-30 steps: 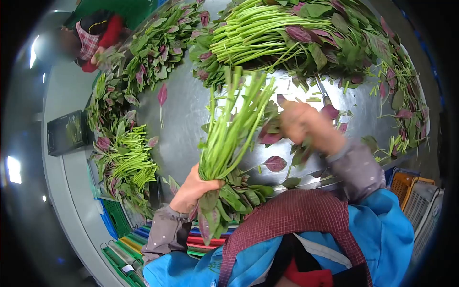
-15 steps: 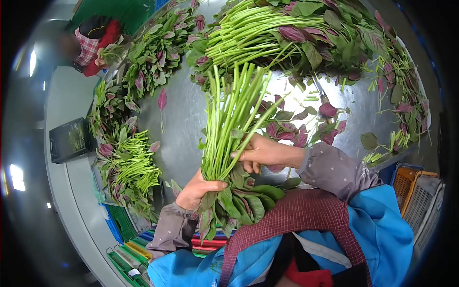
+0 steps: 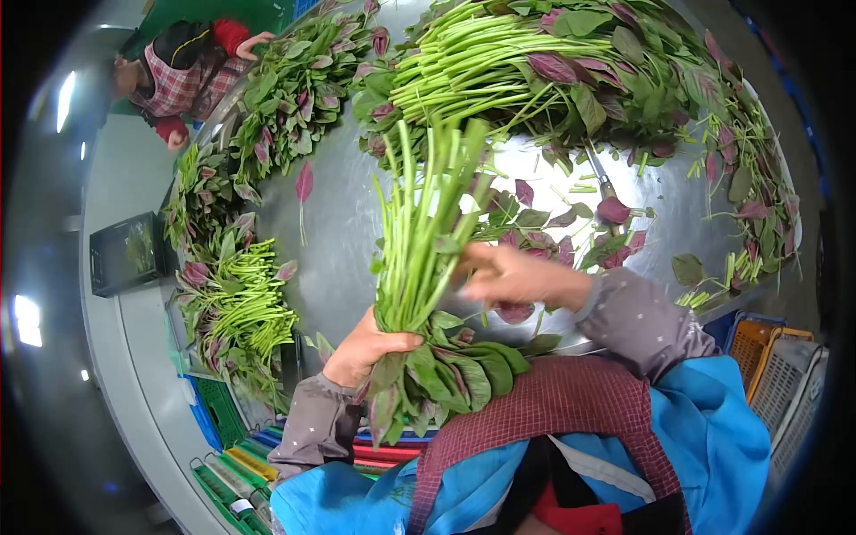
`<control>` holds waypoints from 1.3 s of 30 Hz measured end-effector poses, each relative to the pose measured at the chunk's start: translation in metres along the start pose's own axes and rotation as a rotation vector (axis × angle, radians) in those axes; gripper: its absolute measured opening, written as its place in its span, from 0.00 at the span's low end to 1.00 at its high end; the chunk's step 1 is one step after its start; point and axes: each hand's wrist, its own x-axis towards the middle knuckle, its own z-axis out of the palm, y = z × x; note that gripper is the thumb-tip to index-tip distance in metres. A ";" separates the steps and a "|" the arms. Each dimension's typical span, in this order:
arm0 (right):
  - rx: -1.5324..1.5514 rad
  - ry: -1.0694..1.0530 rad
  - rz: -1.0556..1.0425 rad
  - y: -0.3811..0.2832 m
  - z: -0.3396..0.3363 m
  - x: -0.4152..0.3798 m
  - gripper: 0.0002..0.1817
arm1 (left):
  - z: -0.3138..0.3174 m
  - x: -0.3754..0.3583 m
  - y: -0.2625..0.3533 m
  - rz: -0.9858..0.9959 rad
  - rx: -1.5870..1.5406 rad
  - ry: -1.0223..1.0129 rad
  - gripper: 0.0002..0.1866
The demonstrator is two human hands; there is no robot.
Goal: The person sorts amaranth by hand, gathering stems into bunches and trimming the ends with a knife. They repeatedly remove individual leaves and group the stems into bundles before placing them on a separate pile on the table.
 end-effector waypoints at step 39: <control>0.258 -0.027 0.682 0.042 0.024 -0.051 0.22 | 0.039 0.041 -0.123 -0.021 -0.580 -0.131 0.22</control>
